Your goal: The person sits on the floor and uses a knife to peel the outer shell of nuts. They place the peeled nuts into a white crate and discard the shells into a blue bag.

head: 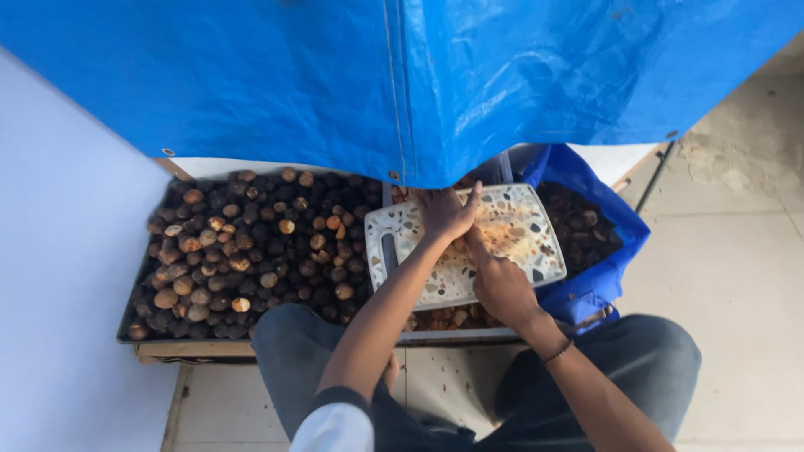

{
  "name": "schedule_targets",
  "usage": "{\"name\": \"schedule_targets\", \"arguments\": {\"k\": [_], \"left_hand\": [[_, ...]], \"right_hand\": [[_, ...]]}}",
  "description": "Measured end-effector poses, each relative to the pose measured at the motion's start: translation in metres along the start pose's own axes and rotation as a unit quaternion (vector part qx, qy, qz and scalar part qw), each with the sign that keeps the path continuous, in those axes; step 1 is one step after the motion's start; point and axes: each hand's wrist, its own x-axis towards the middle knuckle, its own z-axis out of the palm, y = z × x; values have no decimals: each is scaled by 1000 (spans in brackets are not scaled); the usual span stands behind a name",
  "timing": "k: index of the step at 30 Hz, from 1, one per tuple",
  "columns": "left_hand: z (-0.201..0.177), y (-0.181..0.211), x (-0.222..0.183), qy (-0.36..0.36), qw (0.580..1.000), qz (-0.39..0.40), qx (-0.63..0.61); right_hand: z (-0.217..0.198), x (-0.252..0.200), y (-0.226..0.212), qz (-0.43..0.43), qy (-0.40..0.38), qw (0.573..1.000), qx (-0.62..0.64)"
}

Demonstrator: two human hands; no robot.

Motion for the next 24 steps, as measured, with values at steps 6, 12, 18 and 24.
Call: {"name": "schedule_targets", "arguments": {"k": [6, 12, 18, 24], "left_hand": [[-33, -18, -22, -89, 989, 102, 51], [-40, -28, -47, -204, 963, 175, 10], [-33, -37, -50, -180, 938, 290, 65], [-51, -34, -49, -178, 934, 300, 73]], "right_hand": [[-62, 17, -8, 60, -63, 994, 65], [-63, 55, 68, -49, -21, 998, -15], [-50, 49, 71, -20, -22, 1000, 1], [-59, 33, 54, 3, -57, 998, -19]]}}
